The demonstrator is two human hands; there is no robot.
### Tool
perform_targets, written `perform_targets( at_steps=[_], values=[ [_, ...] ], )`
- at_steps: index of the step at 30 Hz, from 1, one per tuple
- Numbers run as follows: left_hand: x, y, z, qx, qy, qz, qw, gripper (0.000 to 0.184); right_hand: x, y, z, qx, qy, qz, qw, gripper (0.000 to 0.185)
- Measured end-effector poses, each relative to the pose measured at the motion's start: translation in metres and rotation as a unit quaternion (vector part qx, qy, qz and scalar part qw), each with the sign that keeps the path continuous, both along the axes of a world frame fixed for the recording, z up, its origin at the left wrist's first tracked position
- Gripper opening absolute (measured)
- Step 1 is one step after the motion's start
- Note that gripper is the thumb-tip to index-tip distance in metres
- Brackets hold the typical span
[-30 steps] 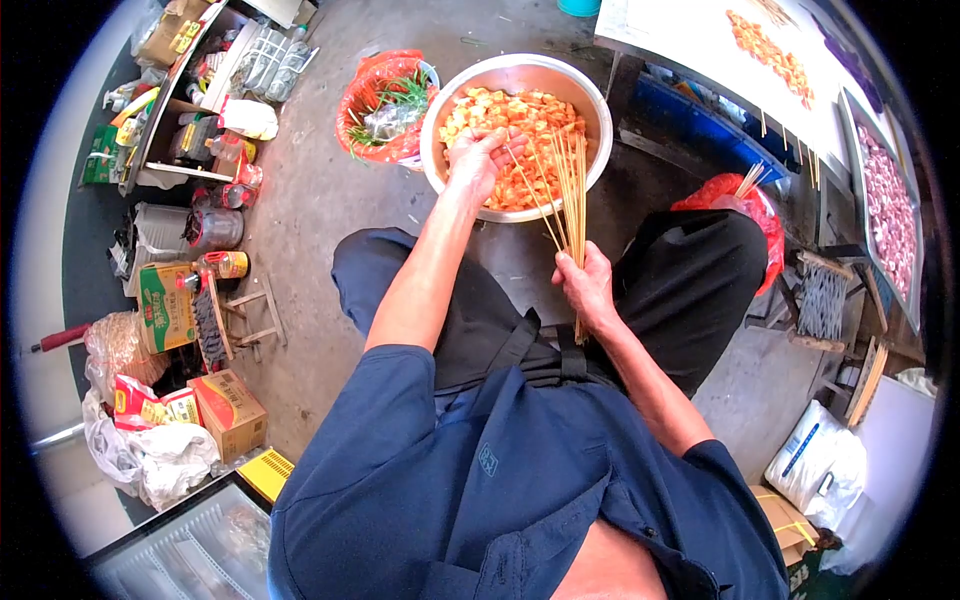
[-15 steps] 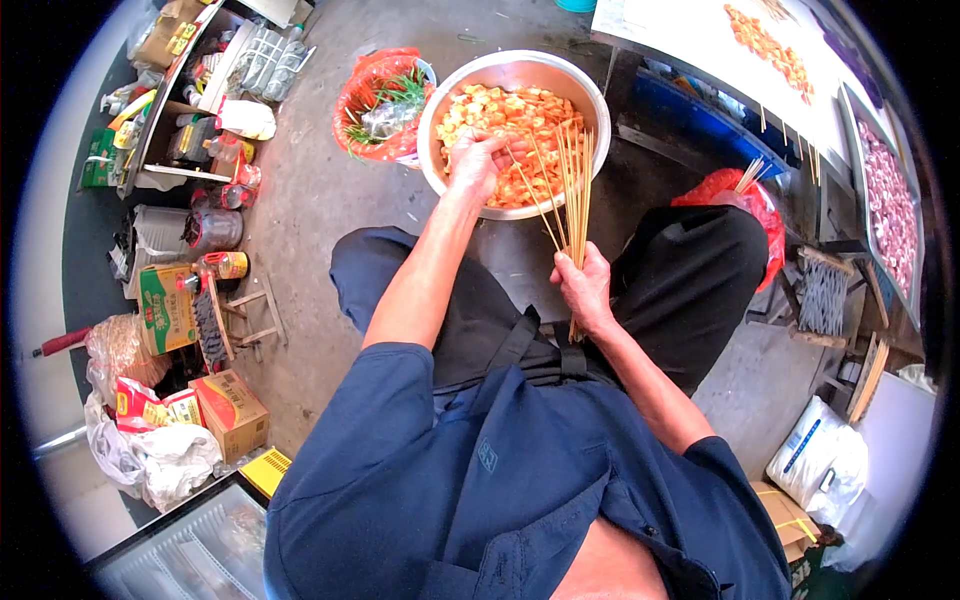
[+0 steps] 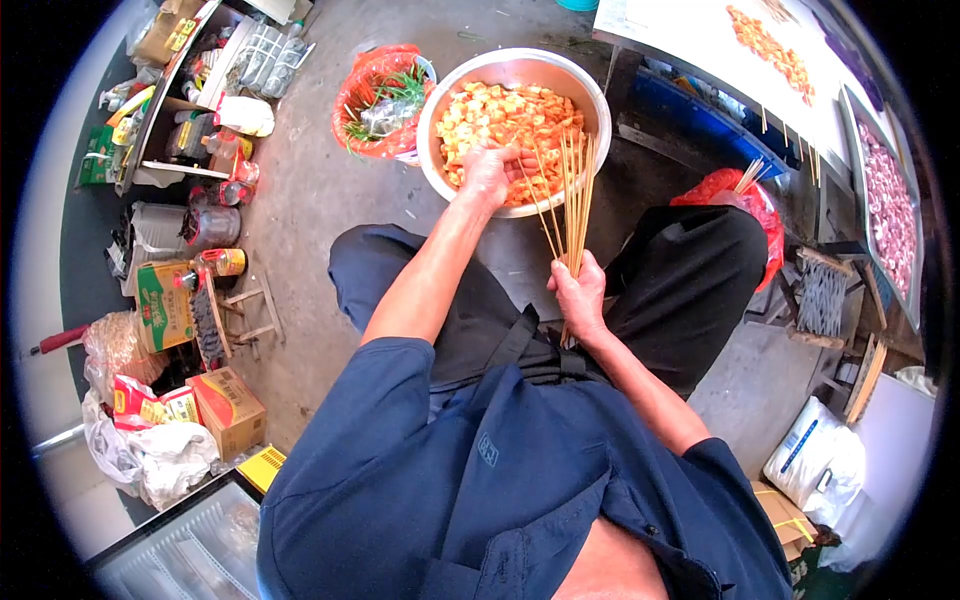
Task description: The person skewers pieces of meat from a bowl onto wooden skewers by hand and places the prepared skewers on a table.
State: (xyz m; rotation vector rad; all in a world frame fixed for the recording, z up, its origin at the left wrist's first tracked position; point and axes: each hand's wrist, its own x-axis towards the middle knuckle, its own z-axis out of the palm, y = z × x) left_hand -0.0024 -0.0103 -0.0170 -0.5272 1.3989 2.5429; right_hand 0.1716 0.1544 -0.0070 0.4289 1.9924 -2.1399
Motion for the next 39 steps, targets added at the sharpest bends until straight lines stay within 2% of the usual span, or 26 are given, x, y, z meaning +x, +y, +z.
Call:
perform_targets(
  at_steps=[1, 6, 10, 11, 16, 18, 22, 26, 28, 29, 30, 31, 32, 34, 35, 37, 39],
  values=[
    [0.001, 0.001, 0.002, -0.009, -0.009, -0.007, 1.000, 0.007, 0.001, 0.000, 0.001, 0.001, 0.000, 0.001, 1.000, 0.008],
    [0.007, 0.003, 0.009, -0.031, -0.012, -0.021, 0.999, 0.006, 0.001, -0.001, -0.002, -0.013, -0.015, -0.005, 1.000, 0.009],
    [0.027, 0.022, 0.014, -0.073, -0.030, -0.050, 0.996, 0.015, -0.011, -0.006, 0.026, -0.084, -0.056, -0.016, 0.995, 0.009],
    [0.025, 0.021, 0.024, -0.028, -0.019, -0.060, 0.998, 0.017, -0.017, -0.006, 0.027, -0.085, -0.049, -0.015, 0.995, 0.009],
    [0.016, 0.020, 0.035, -0.027, 0.036, -0.047, 0.998, 0.019, -0.030, -0.010, 0.023, -0.070, -0.026, -0.013, 0.997, 0.009],
    [0.019, 0.022, 0.024, -0.027, 0.013, -0.091, 0.995, 0.018, -0.032, -0.012, 0.020, -0.080, -0.029, -0.017, 0.996, 0.008],
    [0.033, 0.035, 0.034, -0.007, 0.000, -0.135, 0.991, 0.019, -0.053, -0.014, 0.030, -0.107, -0.044, -0.065, 0.991, 0.007],
    [0.028, 0.028, 0.035, -0.038, 0.013, -0.168, 0.985, 0.016, -0.066, -0.010, 0.027, -0.114, -0.034, -0.063, 0.991, 0.010],
    [0.012, 0.017, 0.038, -0.110, 0.033, -0.152, 0.982, 0.015, -0.074, -0.004, 0.029, -0.093, -0.029, -0.046, 0.994, 0.009],
    [-0.002, 0.005, 0.016, -0.216, 0.075, -0.095, 0.969, 0.022, -0.074, -0.001, 0.031, -0.092, -0.016, -0.038, 0.995, 0.010],
    [-0.015, -0.005, 0.011, -0.406, 0.084, -0.075, 0.907, 0.021, -0.075, 0.001, 0.033, -0.091, -0.004, -0.030, 0.995, 0.010],
    [-0.024, -0.012, 0.011, -0.579, 0.090, -0.051, 0.808, 0.021, -0.073, 0.002, 0.031, -0.091, -0.012, -0.023, 0.996, 0.011],
    [-0.030, -0.016, 0.010, -0.648, 0.096, -0.051, 0.754, 0.024, -0.068, 0.001, 0.029, -0.091, -0.020, -0.015, 0.996, 0.011],
    [-0.034, -0.017, 0.007, -0.722, 0.148, -0.078, 0.672, 0.021, -0.057, -0.003, 0.026, -0.071, -0.025, -0.011, 0.997, 0.011],
    [-0.036, -0.016, 0.007, -0.721, 0.149, -0.079, 0.672, 0.021, -0.050, -0.003, 0.024, -0.068, -0.033, -0.005, 0.997, 0.011],
    [-0.039, -0.015, 0.004, -0.744, 0.139, -0.155, 0.635, 0.017, -0.038, -0.003, 0.018, -0.076, -0.050, 0.002, 0.996, 0.011],
    [-0.035, -0.015, 0.000, -0.752, 0.149, -0.154, 0.623, 0.015, -0.038, 0.003, 0.014, -0.066, -0.045, -0.003, 0.997, 0.011]
  ],
)
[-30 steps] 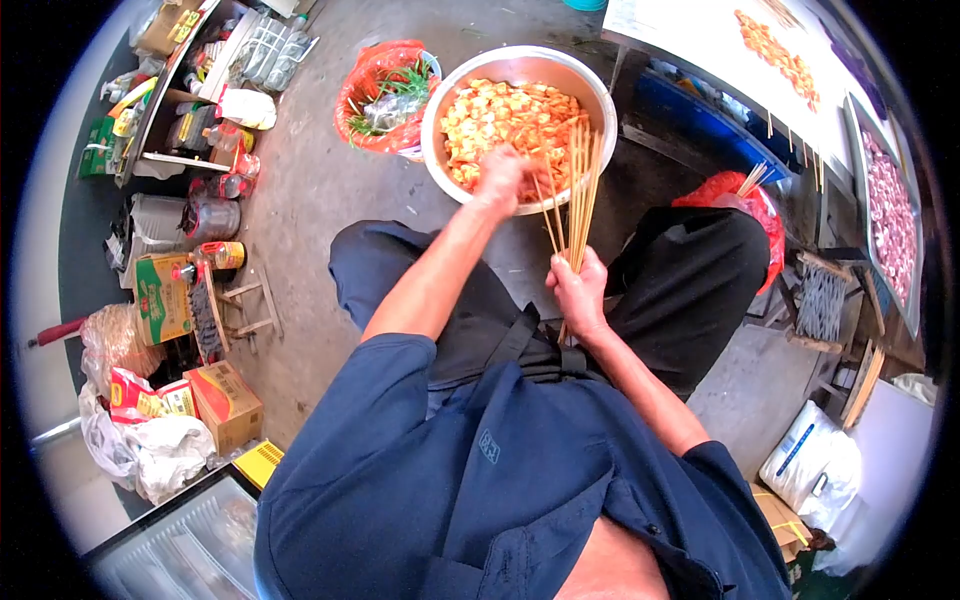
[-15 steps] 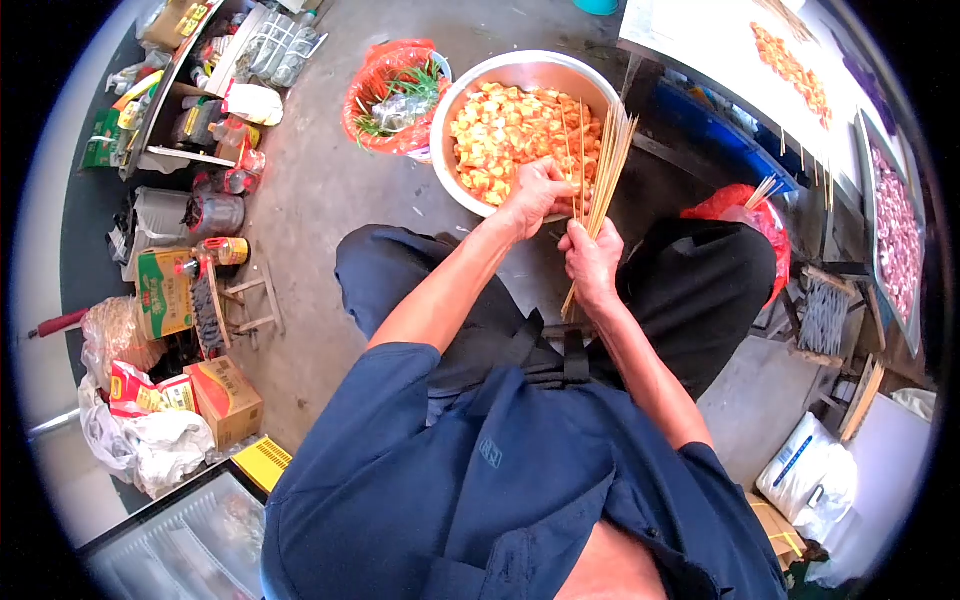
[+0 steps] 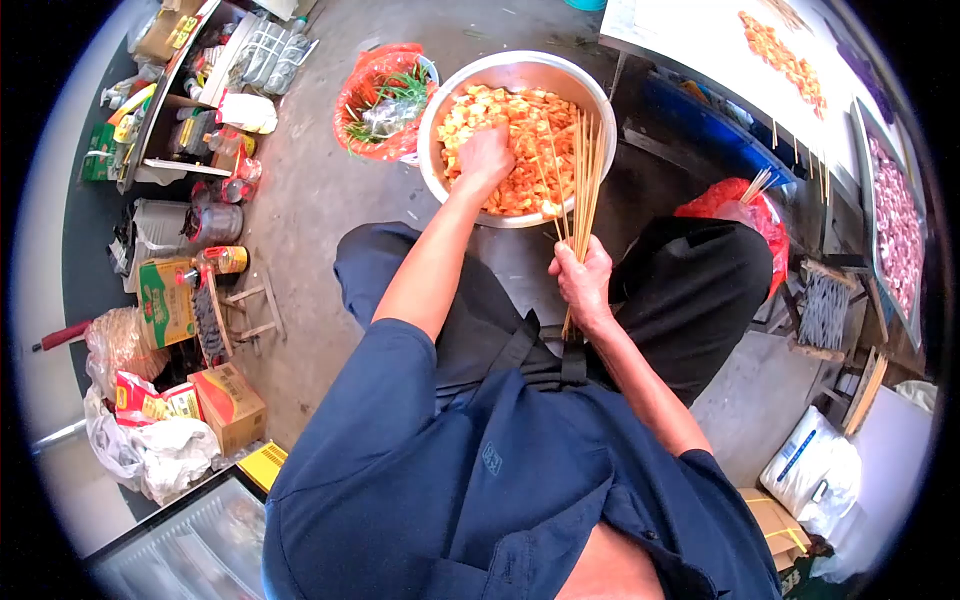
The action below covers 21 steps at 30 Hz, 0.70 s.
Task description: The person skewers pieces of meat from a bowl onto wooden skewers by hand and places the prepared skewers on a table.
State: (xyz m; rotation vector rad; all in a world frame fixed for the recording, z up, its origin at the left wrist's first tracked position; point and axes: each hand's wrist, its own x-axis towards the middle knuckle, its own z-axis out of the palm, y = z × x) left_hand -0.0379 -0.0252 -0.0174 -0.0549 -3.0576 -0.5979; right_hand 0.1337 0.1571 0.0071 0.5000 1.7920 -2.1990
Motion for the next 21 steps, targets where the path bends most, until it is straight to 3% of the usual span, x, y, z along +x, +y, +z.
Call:
perform_targets(
  at_steps=[8, 10, 11, 13, 14, 16, 21],
  values=[
    [0.012, -0.002, 0.012, 0.046, -0.007, -0.014, 0.999, 0.014, -0.001, 0.004, -0.001, -0.003, -0.009, -0.016, 1.000, 0.011],
    [0.014, 0.002, 0.016, 0.344, -0.126, 0.098, 0.925, 0.011, 0.001, 0.005, -0.003, 0.005, -0.005, -0.011, 1.000, 0.011],
    [0.015, 0.003, 0.020, 0.344, -0.125, 0.098, 0.926, 0.011, 0.001, 0.005, -0.001, 0.000, -0.009, -0.008, 1.000, 0.011],
    [0.017, 0.005, 0.024, 0.613, -0.181, 0.148, 0.755, 0.007, 0.002, 0.005, 0.000, -0.006, -0.013, -0.006, 1.000, 0.012],
    [0.018, 0.005, 0.024, 0.613, -0.181, 0.148, 0.754, 0.007, 0.002, 0.005, -0.001, -0.003, -0.007, -0.007, 1.000, 0.012],
    [0.017, 0.003, 0.023, 0.704, -0.195, 0.141, 0.668, 0.014, 0.004, 0.004, -0.001, 0.001, 0.000, -0.008, 1.000, 0.012],
    [0.015, -0.002, 0.014, 0.736, -0.180, 0.109, 0.643, 0.016, 0.007, 0.002, 0.003, 0.014, -0.008, 0.006, 1.000, 0.011]
  ],
)
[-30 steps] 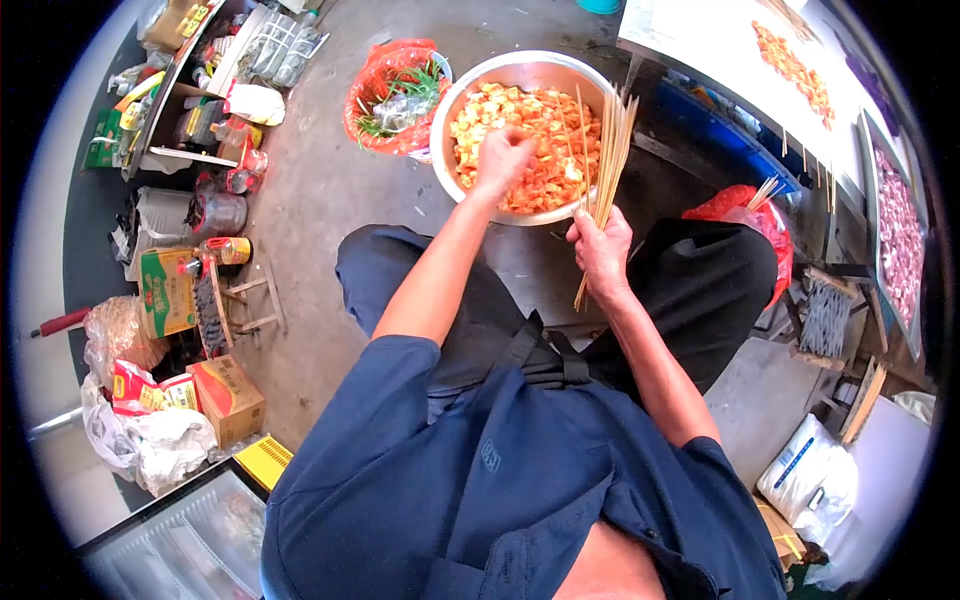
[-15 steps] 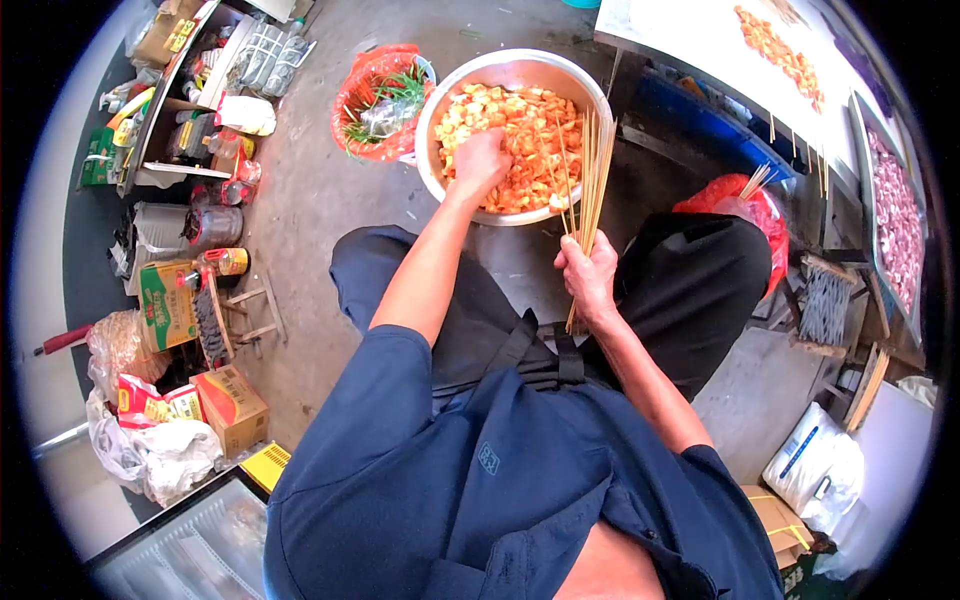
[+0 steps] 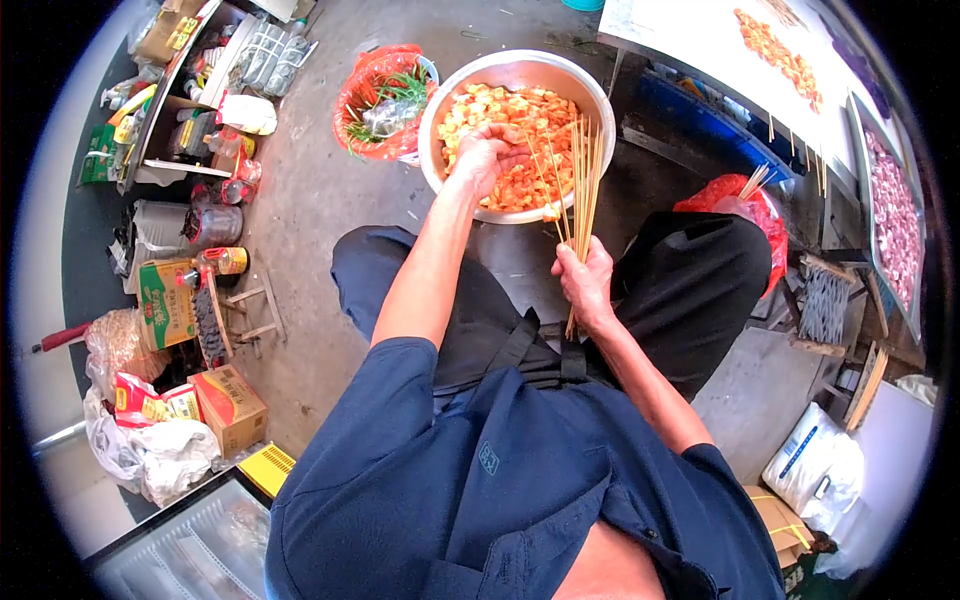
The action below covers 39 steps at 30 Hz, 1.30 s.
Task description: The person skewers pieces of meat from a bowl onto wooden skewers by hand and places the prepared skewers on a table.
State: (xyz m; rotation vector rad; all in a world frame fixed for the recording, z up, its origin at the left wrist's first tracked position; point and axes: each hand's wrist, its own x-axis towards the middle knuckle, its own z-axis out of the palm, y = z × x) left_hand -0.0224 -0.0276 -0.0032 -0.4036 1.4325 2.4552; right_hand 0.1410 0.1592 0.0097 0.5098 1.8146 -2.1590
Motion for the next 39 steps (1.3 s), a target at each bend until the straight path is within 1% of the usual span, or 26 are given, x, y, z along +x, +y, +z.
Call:
perform_targets(
  at_steps=[2, 4, 5, 7, 8, 10, 11, 13, 14, 16, 20, 23, 25, 29, 31, 32, 34, 38, 39],
  values=[
    [-0.001, 0.000, -0.001, -0.001, 0.004, 0.007, 1.000, 0.016, 0.001, -0.001, -0.001, -0.002, 0.004, 0.000, 1.000, 0.012],
    [-0.002, 0.003, -0.001, 0.033, 0.013, 0.052, 0.998, 0.019, 0.001, -0.001, -0.003, -0.003, 0.009, 0.000, 1.000, 0.012],
    [-0.001, 0.004, 0.000, 0.034, 0.014, 0.052, 0.998, 0.019, 0.002, -0.002, -0.004, 0.000, 0.012, 0.007, 1.000, 0.012],
    [0.001, 0.006, 0.004, 0.051, 0.026, 0.051, 0.997, 0.014, 0.003, -0.003, -0.007, 0.004, 0.016, 0.014, 1.000, 0.012],
    [0.002, 0.007, 0.008, 0.052, 0.027, 0.051, 0.997, 0.014, 0.003, -0.004, -0.008, 0.007, 0.024, 0.018, 1.000, 0.012],
    [0.003, 0.010, 0.012, 0.133, 0.000, 0.066, 0.989, 0.015, 0.004, -0.004, -0.008, 0.011, 0.032, 0.023, 0.999, 0.012],
    [0.002, 0.010, 0.013, 0.133, 0.000, 0.066, 0.989, 0.015, 0.003, -0.003, -0.007, 0.026, 0.030, 0.020, 0.999, 0.012],
    [-0.001, 0.009, 0.015, 0.227, -0.036, 0.043, 0.972, 0.021, 0.003, -0.004, -0.008, 0.039, 0.027, 0.017, 0.999, 0.012],
    [-0.001, 0.010, 0.015, 0.228, -0.037, 0.043, 0.972, 0.021, 0.003, -0.004, -0.009, 0.043, 0.025, 0.017, 0.999, 0.012],
    [0.002, 0.012, 0.013, 0.169, 0.028, 0.016, 0.985, 0.027, 0.003, -0.004, -0.010, 0.046, 0.023, 0.017, 0.999, 0.012],
    [0.000, 0.011, 0.006, 0.182, 0.035, 0.023, 0.982, 0.027, 0.004, -0.005, -0.007, 0.035, 0.033, 0.018, 0.999, 0.012],
    [0.000, 0.013, 0.006, 0.161, 0.043, 0.034, 0.985, 0.029, 0.004, -0.005, -0.006, 0.033, 0.026, 0.019, 0.999, 0.011],
    [0.000, 0.016, 0.007, 0.141, 0.036, 0.061, 0.987, 0.029, 0.004, -0.004, -0.006, 0.038, 0.019, 0.020, 0.999, 0.011],
    [-0.001, 0.013, 0.005, 0.157, 0.034, 0.077, 0.984, 0.026, 0.004, -0.004, -0.010, 0.046, 0.017, 0.028, 0.998, 0.012],
    [-0.002, 0.010, 0.004, 0.241, 0.027, 0.076, 0.967, 0.029, 0.005, -0.004, -0.009, 0.043, 0.018, 0.025, 0.999, 0.012],
    [-0.002, 0.012, 0.004, 0.241, 0.026, 0.076, 0.967, 0.029, 0.005, -0.004, -0.009, 0.041, 0.018, 0.028, 0.999, 0.012],
    [-0.001, 0.014, 0.006, 0.180, 0.042, 0.087, 0.979, 0.025, 0.004, -0.004, -0.009, 0.038, 0.018, 0.031, 0.999, 0.013],
    [0.000, 0.017, 0.005, 0.165, 0.052, 0.084, 0.981, 0.025, 0.004, -0.004, -0.010, 0.048, 0.021, 0.030, 0.998, 0.012],
    [0.002, 0.017, 0.004, 0.176, 0.038, 0.071, 0.981, 0.022, 0.004, -0.004, -0.011, 0.046, 0.022, 0.029, 0.998, 0.012]
  ],
)
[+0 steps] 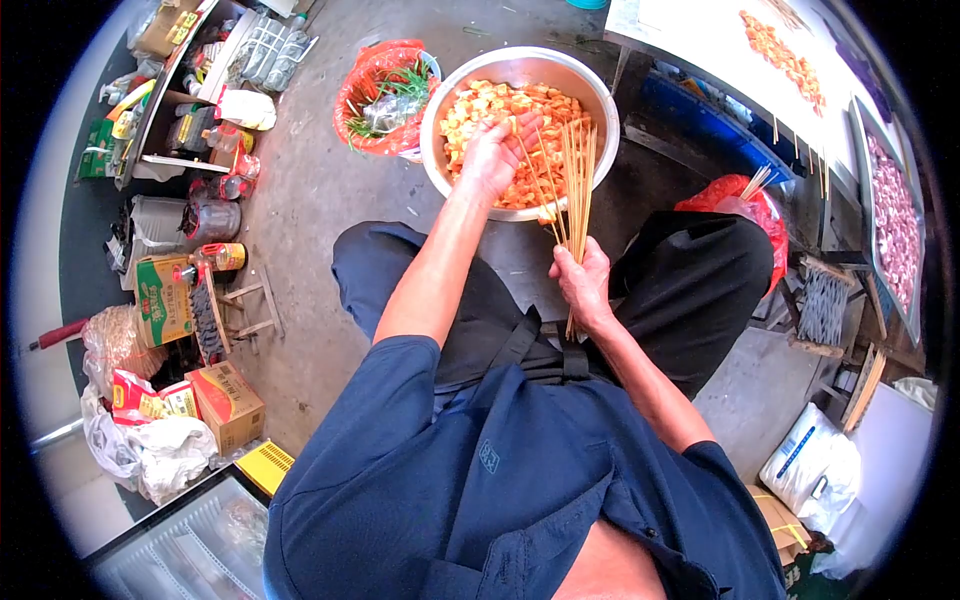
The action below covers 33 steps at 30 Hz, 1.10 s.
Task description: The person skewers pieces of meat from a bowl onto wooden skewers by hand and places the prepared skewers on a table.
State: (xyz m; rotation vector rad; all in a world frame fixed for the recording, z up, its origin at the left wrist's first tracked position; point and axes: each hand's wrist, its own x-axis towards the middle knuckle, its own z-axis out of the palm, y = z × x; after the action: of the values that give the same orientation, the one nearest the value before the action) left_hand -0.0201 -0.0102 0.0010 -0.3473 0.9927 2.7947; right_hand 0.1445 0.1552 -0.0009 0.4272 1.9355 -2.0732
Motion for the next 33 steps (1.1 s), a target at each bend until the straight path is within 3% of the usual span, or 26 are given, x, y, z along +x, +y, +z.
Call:
perform_targets(
  at_steps=[5, 11, 16, 19, 33],
  values=[
    [0.007, 0.007, 0.005, -0.021, -0.038, -0.013, 0.999, 0.023, -0.003, 0.003, 0.003, -0.021, -0.010, -0.019, 1.000, 0.012],
    [0.004, 0.002, 0.006, -0.143, -0.013, -0.017, 0.990, 0.029, -0.006, 0.007, 0.005, -0.032, -0.007, -0.027, 0.999, 0.012],
    [0.005, -0.003, 0.020, -0.263, 0.014, -0.070, 0.962, 0.011, -0.007, 0.010, 0.004, 0.007, -0.007, -0.020, 1.000, 0.012],
    [0.002, -0.010, 0.018, -0.288, 0.010, -0.101, 0.952, 0.010, -0.007, 0.010, 0.002, 0.002, 0.011, -0.025, 1.000, 0.011],
    [0.003, -0.008, 0.016, -0.228, 0.006, -0.051, 0.972, 0.018, -0.003, 0.011, 0.002, 0.045, 0.043, -0.006, 0.998, 0.012]
  ],
)
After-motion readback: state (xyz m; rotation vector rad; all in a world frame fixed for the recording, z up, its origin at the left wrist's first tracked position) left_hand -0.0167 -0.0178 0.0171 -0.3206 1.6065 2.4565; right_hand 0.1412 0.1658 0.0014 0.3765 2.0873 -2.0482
